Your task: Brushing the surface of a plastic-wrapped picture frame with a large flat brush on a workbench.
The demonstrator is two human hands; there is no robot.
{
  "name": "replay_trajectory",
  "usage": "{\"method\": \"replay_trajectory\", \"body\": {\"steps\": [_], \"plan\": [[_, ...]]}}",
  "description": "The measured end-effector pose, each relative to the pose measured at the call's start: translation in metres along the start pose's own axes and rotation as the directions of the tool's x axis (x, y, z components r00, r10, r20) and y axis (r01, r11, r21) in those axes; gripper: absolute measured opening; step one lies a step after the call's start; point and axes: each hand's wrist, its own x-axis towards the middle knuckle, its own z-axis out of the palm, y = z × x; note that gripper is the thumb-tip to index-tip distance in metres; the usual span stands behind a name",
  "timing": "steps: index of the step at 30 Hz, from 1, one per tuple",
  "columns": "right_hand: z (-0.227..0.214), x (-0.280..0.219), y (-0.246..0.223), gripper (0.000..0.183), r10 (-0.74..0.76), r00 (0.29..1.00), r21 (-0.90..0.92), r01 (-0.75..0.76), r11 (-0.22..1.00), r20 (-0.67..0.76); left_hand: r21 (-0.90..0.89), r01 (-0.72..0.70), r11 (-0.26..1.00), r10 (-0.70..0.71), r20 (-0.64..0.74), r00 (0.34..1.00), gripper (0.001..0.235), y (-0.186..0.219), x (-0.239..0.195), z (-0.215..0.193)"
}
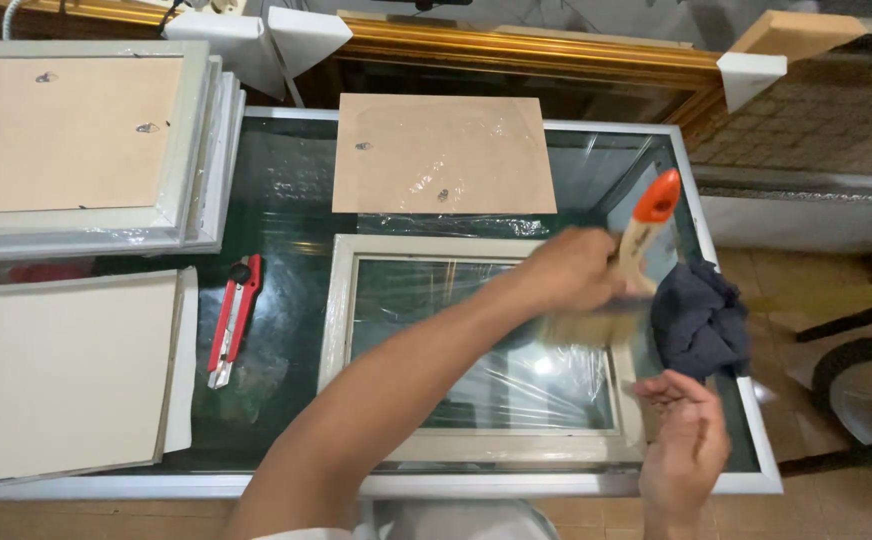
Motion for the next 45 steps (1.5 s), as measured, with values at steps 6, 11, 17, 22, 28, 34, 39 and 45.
{"method": "replay_trajectory", "body": {"steps": [6, 11, 17, 22, 28, 34, 39, 45], "plan": [[-0.002, -0.014, 0.013, 0.027, -0.050, 0.997, -0.233, 0.063, 0.970, 0.061, 0.057, -0.154, 0.986, 0.164, -0.303, 0.939, 0.010, 0.045, -0.008, -0.056], [0.000, -0.011, 0.010, 0.023, 0.034, 0.998, -0.257, -0.022, 0.966, 0.044, -0.110, 0.004, 0.994, 0.019, 0.208, 0.978, 0.033, 0.048, -0.079, -0.065], [0.006, -0.005, 0.004, 0.021, 0.051, 0.998, -0.306, -0.035, 0.951, 0.046, 0.080, 0.088, 0.993, -0.113, 0.395, 0.912, 0.032, -0.013, -0.081, -0.035], [0.007, -0.008, 0.006, 0.018, 0.054, 0.998, -0.288, -0.044, 0.957, 0.027, 0.147, -0.007, 0.989, 0.019, -0.079, 0.997, 0.035, -0.016, -0.029, -0.068], [0.006, -0.008, 0.008, 0.014, 0.012, 0.999, -0.216, -0.001, 0.976, 0.047, 0.233, -0.308, 0.922, 0.383, -0.441, 0.812, 0.016, 0.035, -0.060, -0.111], [0.006, -0.009, 0.007, 0.015, 0.045, 0.999, -0.320, -0.042, 0.947, 0.003, 0.018, 0.169, 0.985, -0.164, 0.368, 0.915, 0.028, 0.027, -0.134, -0.095], [0.010, -0.008, 0.004, 0.014, -0.004, 0.999, -0.336, 0.017, 0.942, 0.037, 0.138, 0.156, 0.978, -0.195, 0.349, 0.916, 0.036, -0.028, -0.119, -0.083], [0.012, -0.008, 0.001, 0.013, 0.011, 0.999, -0.300, -0.001, 0.954, 0.033, 0.464, -0.196, 0.864, 0.418, -0.445, 0.792, 0.027, -0.022, -0.064, -0.121]]}}
